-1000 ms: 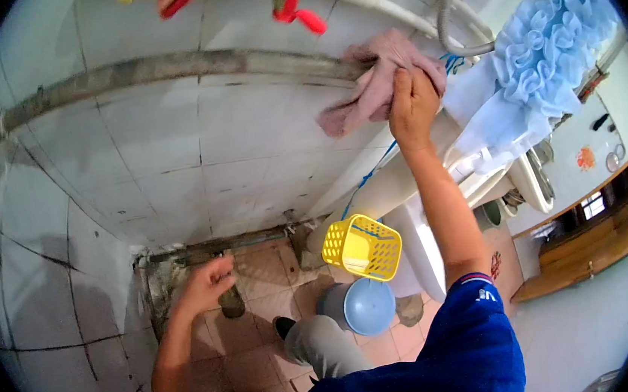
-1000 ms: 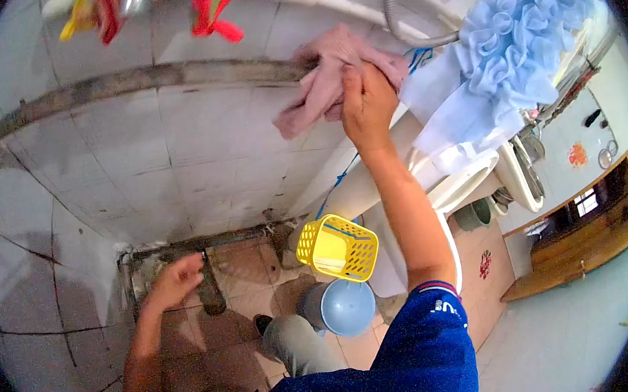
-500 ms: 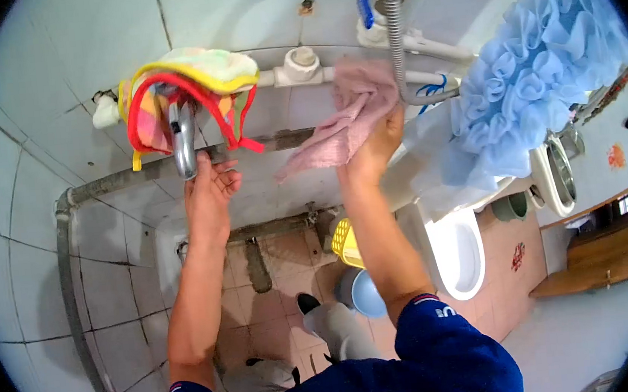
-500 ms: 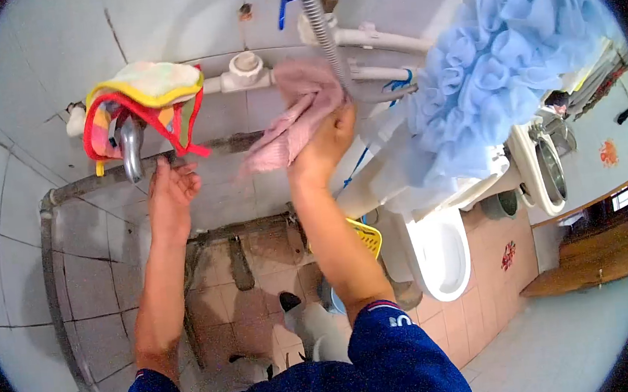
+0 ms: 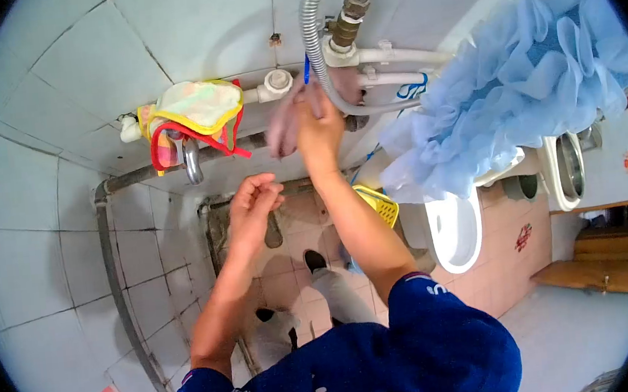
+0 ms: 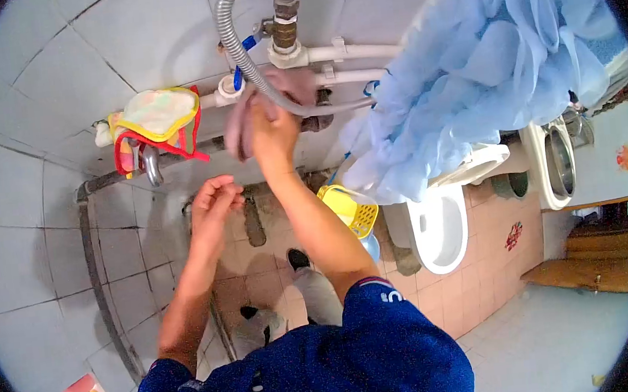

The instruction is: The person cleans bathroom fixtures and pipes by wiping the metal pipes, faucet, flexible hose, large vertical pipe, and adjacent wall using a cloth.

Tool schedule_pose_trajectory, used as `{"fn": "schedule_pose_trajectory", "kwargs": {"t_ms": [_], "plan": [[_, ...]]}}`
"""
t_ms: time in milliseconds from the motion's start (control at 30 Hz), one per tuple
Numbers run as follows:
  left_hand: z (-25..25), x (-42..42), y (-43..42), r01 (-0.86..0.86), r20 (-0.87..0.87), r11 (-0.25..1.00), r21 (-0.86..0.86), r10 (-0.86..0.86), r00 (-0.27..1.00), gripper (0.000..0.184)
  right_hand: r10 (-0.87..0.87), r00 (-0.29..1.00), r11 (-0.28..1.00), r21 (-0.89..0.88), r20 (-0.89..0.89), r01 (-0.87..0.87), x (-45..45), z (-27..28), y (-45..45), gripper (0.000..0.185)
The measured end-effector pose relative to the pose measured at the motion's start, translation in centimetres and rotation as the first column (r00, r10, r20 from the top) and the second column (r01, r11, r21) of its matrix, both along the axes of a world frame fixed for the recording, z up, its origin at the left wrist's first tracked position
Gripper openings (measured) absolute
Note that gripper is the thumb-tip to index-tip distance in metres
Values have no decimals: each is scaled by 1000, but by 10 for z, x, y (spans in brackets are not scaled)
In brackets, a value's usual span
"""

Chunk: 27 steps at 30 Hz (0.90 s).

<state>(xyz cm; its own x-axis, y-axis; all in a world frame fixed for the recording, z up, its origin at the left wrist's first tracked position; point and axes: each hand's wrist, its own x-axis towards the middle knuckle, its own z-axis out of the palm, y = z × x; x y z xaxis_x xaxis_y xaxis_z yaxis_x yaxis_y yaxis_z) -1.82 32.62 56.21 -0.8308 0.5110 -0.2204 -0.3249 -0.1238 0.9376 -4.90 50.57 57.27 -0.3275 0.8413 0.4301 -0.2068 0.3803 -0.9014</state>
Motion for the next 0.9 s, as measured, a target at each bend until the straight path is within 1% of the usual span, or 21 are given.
{"fn": "schedule_pose_trajectory", "kwargs": {"t_ms": [33, 67, 100, 133, 200, 233, 300, 367, 400, 433, 533, 567, 600, 633, 667, 700, 767, 800, 833, 867, 900], "plan": [[11, 7, 3, 7, 3, 1000, 2, -7, 1000, 21, 25, 976, 949, 303, 216, -91, 5, 14, -8, 35], [12, 9, 3, 14, -14, 1000, -18, -15, 1000, 21, 120, 954, 940, 277, 273, -198, 8, 9, 0, 45], [13, 12, 3, 22, -29, 999, -39, -23, 999, 21, 226, 915, 969, 24, 335, -248, 9, -1, 10, 43], [19, 16, 3, 14, -15, 997, -70, -15, 1000, 21, 144, 968, 989, 0, 207, -148, 12, -3, 25, 40], [34, 18, 7, -48, -78, 994, -99, 40, 996, 19, 55, 996, 998, -6, 71, -55, 15, 9, 31, 37], [40, 20, 9, -54, -72, 993, -106, 47, 996, 19, 118, 979, 986, 96, 166, -135, 16, 12, 17, 40], [52, 14, 17, -60, -87, 990, -127, 49, 995, 20, 209, 912, 909, 274, 352, -314, 13, 21, -2, 45], [61, 13, 20, -70, -103, 990, -119, 57, 993, 21, 277, 859, 932, 97, 431, -349, 17, 32, 15, 49], [65, 12, 21, -83, -122, 990, -118, 68, 990, 21, 248, 893, 949, 91, 376, -302, 22, 34, 21, 49], [67, 11, 22, -97, -141, 989, -113, 81, 987, 22, 252, 894, 948, 89, 371, -304, 22, 33, 21, 49], [77, 13, 23, -107, -207, 981, -163, 72, 976, 28, 117, 969, 985, -154, 220, -84, 22, 24, 16, 40], [83, 12, 26, -107, -241, 977, -184, 61, 969, 32, 114, 969, 985, -155, 218, -81, 21, 21, 13, 40], [92, 11, 32, -102, -242, 978, -184, 56, 969, 32, 151, 941, 977, 98, 303, -188, 21, 19, 9, 39], [106, 10, 42, -69, -265, 985, -157, 25, 964, 36, 160, 904, 894, 331, 397, -303, 23, 23, 7, 38], [116, 8, 53, -36, -291, 991, -127, -2, 957, 39, 266, 895, 911, 209, 357, -354, 26, 29, 10, 37], [117, 4, 66, -34, -292, 992, -124, -4, 956, 39, 263, 896, 912, 213, 357, -352, 28, 32, 12, 37], [117, -5, 90, 16, -380, 999, 31, -3, 925, 44, 270, 897, 951, 49, 350, -305, 28, 30, 15, 41], [123, -11, 98, 28, -386, 999, 35, -12, 922, 44, 204, 933, 963, 108, 298, -245, 18, 5, 24, 38], [130, -12, 104, 155, -376, 988, -6, -146, 915, 40, 163, 947, 973, 112, 278, -200, 22, -3, 20, 32], [135, -9, 106, 280, -355, 959, -43, -277, 893, 36, 130, 951, 983, 89, 280, -161, 26, -10, 23, 31], [138, -3, 106, 293, -346, 955, -38, -288, 893, 36, 111, 949, 988, 74, 294, -138, 30, -6, 28, 29]]}}
